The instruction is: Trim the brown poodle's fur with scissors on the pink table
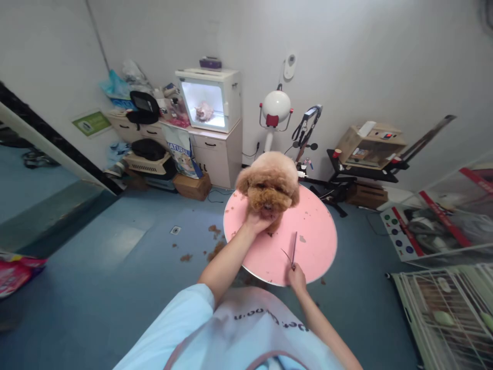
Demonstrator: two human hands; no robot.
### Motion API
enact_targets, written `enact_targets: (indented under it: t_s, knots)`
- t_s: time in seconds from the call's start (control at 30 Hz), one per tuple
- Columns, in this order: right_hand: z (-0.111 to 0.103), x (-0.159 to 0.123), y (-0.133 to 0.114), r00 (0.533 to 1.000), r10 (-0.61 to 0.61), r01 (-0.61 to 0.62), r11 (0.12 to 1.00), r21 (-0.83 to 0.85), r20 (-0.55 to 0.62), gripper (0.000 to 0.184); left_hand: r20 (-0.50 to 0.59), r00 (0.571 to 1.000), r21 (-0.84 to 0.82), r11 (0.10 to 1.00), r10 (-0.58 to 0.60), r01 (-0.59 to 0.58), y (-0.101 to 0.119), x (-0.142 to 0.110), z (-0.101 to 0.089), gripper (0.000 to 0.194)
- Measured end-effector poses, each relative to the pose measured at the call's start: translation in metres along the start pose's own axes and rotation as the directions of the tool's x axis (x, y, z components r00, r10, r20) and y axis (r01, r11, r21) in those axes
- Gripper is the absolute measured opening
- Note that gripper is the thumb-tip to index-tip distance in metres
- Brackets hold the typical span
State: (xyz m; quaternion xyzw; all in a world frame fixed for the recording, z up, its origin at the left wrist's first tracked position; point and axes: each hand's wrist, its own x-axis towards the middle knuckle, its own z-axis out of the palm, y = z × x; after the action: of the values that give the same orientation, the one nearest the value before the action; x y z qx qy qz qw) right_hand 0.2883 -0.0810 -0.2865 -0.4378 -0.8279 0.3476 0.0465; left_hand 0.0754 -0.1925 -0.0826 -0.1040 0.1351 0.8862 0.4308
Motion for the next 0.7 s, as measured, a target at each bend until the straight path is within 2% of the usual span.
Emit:
enact_targets:
  t_s: [0.07, 0.17, 0.27, 0.33, 0.37, 0.43, 0.47, 0.53, 0.57, 0.6, 0.63, 0.7]
  knots:
    - [-0.01, 0.019, 0.01, 0.995, -0.016, 0.025, 0.995, -0.095, 0.094, 0.022, 0.005, 1.0, -0.037, 0.999, -0.004, 0.005, -0.003, 0.004, 0.004, 0.02]
    - [-0.042, 0.04, 0.001, 0.986, -0.09, 0.109, 0.985, -0.132, 0.141, 0.03, 0.015, 1.0, -0.097, 0.995, -0.017, 0.018, -0.007, 0.01, 0.011, 0.02]
    - [-0.09, 0.049, -0.032, 0.945, -0.227, 0.257, 0.961, -0.104, 0.235, 0.036, 0.015, 1.0, -0.119, 0.993, 0.008, -0.006, -0.011, 0.018, 0.017, 0.021]
    - [-0.127, 0.046, -0.063, 0.869, -0.34, 0.379, 0.925, -0.04, 0.36, 0.034, 0.016, 0.998, -0.121, 0.991, 0.054, -0.052, -0.014, 0.022, 0.019, 0.021]
    - [-0.145, 0.042, -0.081, 0.803, -0.383, 0.429, 0.903, 0.003, 0.457, 0.033, 0.016, 0.997, -0.127, 0.989, 0.077, -0.074, -0.016, 0.024, 0.02, 0.022]
    - [-0.177, 0.031, -0.116, 0.616, -0.38, 0.424, 0.898, 0.116, 0.69, 0.031, 0.028, 0.992, -0.153, 0.982, 0.12, -0.115, -0.019, 0.026, 0.019, 0.026]
    - [-0.189, 0.025, -0.132, 0.489, -0.369, 0.4, 0.9, 0.172, 0.791, 0.029, 0.037, 0.99, -0.168, 0.978, 0.136, -0.128, -0.02, 0.027, 0.018, 0.027]
    - [-0.207, 0.016, -0.161, 0.186, -0.288, 0.298, 0.928, 0.226, 0.939, 0.04, 0.056, 0.988, -0.189, 0.973, 0.145, -0.132, -0.022, 0.026, 0.017, 0.026]
    - [-0.212, 0.014, -0.173, 0.05, -0.236, 0.244, 0.945, 0.218, 0.97, 0.049, 0.061, 0.988, -0.195, 0.972, 0.142, -0.128, -0.021, 0.025, 0.016, 0.024]
    - [-0.214, 0.015, -0.185, -0.063, -0.184, 0.197, 0.961, 0.193, 0.981, 0.056, 0.065, 0.989, -0.199, 0.973, 0.132, -0.117, -0.021, 0.023, 0.016, 0.022]
    - [-0.215, 0.017, -0.197, -0.151, -0.141, 0.159, 0.973, 0.165, 0.978, 0.058, 0.071, 0.99, -0.204, 0.974, 0.12, -0.103, -0.019, 0.021, 0.017, 0.021]
    - [-0.212, 0.025, -0.22, -0.277, -0.117, 0.1, 0.984, 0.149, 0.954, 0.06, 0.075, 0.991, -0.21, 0.973, 0.109, -0.091, -0.016, 0.017, 0.02, 0.021]
